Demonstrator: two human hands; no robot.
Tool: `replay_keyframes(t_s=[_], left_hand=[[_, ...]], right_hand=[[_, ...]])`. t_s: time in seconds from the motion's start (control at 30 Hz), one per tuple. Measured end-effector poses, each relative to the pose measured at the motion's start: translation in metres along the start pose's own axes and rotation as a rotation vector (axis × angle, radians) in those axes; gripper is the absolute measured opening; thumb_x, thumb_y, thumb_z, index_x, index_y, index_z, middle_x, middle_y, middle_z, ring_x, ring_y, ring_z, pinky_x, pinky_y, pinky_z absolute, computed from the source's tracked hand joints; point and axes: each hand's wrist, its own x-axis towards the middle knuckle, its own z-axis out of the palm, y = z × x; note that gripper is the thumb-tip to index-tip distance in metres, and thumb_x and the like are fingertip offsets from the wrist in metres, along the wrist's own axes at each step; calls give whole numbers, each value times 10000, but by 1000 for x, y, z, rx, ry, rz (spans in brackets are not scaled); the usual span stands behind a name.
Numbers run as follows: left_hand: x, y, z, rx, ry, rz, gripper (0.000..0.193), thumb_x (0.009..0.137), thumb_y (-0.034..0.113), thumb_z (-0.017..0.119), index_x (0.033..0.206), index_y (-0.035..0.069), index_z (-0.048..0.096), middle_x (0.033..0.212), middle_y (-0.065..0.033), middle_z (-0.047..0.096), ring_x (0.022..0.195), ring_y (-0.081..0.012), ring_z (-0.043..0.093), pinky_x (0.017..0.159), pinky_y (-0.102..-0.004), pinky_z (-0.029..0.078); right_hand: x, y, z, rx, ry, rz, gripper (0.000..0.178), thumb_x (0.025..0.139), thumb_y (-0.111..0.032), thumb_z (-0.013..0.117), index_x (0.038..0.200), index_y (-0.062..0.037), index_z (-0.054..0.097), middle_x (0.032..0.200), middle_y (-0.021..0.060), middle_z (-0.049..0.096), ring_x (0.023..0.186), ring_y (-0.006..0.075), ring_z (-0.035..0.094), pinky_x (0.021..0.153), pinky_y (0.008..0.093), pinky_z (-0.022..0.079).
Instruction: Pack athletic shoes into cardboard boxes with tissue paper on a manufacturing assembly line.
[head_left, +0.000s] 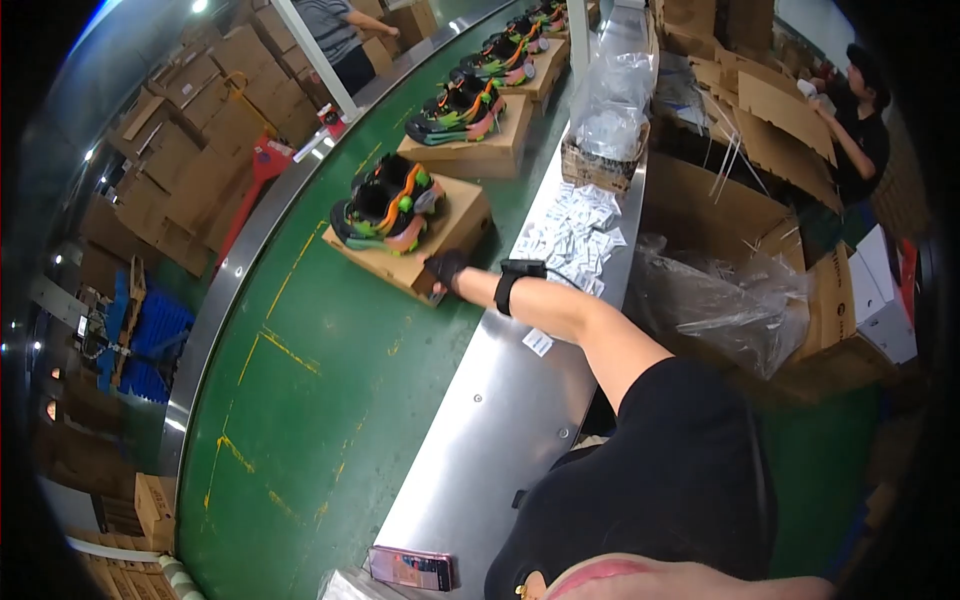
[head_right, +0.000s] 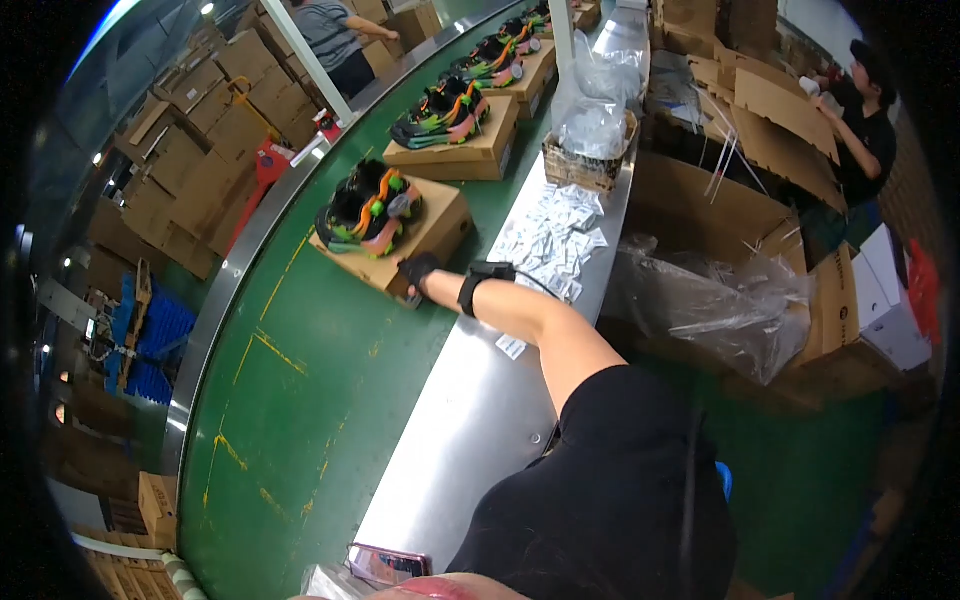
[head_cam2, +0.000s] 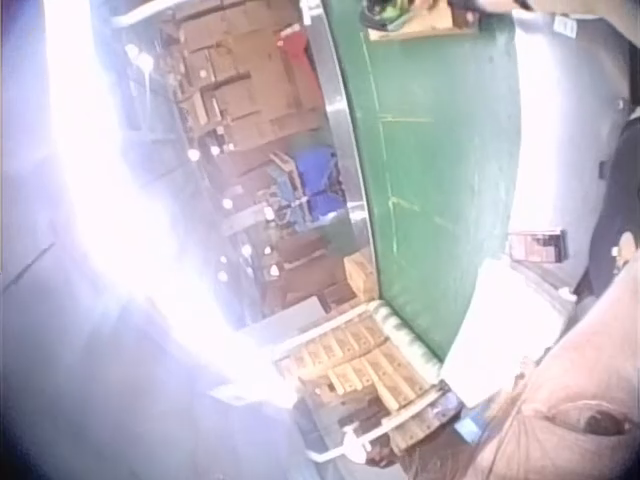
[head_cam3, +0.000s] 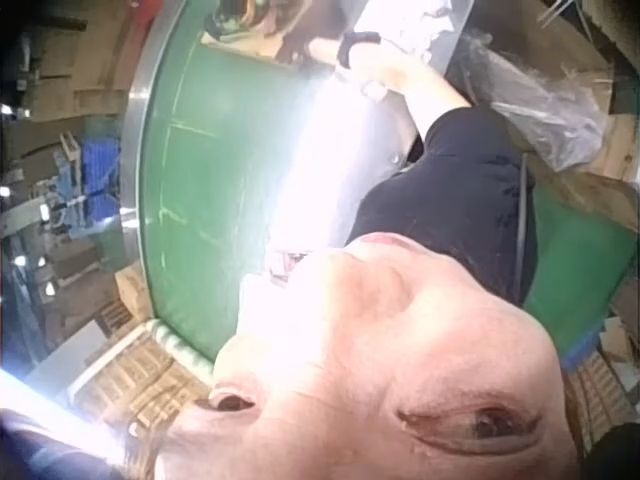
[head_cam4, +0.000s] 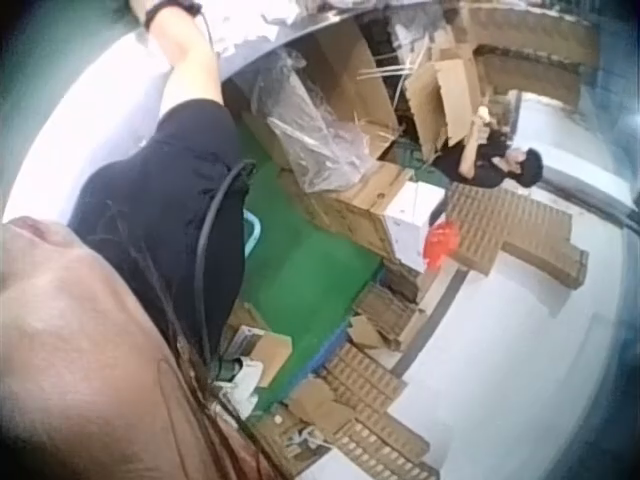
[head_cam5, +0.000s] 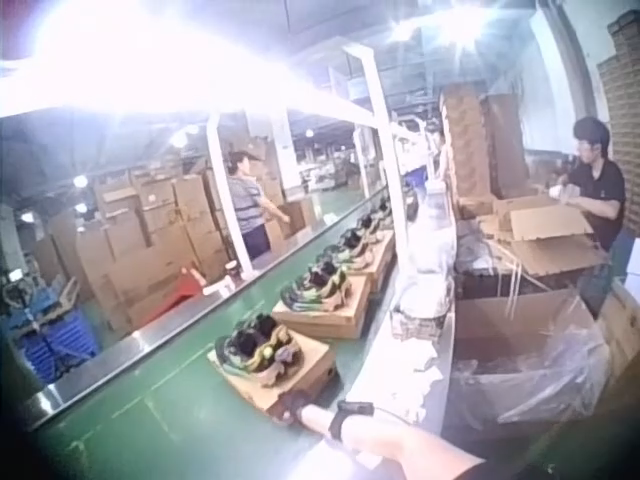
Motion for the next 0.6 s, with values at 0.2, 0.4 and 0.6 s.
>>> replay_keyframes(t_s=[0.2, 0.4, 0.6], left_hand=[[-6, 0, -23, 2, 124, -296, 448, 799, 226, 551, 1201, 75, 423, 1194, -89, 457, 1017, -208, 496, 798, -344, 423], [-36, -11, 101, 397, 62, -90, 522, 819, 213, 574, 1267, 54, 359, 1248, -121, 397, 1027, -230, 476, 788, -331, 427], [12, -32, 132, 794, -164, 288, 609, 765, 162, 652, 1282, 45, 352, 1212, -134, 432, 1014, -238, 485, 811, -320, 426]], right_hand=[[-89, 47, 69, -167, -60, 157, 524, 725, -432, 632, 796, 81, 552, 562, 133, 562, 401, 192, 545, 362, 317, 430], [-217, 70, 65, -208, -1135, -301, 242, 781, -245, 600, 775, -9, 543, 675, 81, 591, 588, 136, 591, 517, 238, 443], [-242, -29, 108, -138, -643, -1357, 327, 675, -209, 682, 934, -47, 565, 905, 120, 548, 872, 263, 545, 697, 326, 460]])
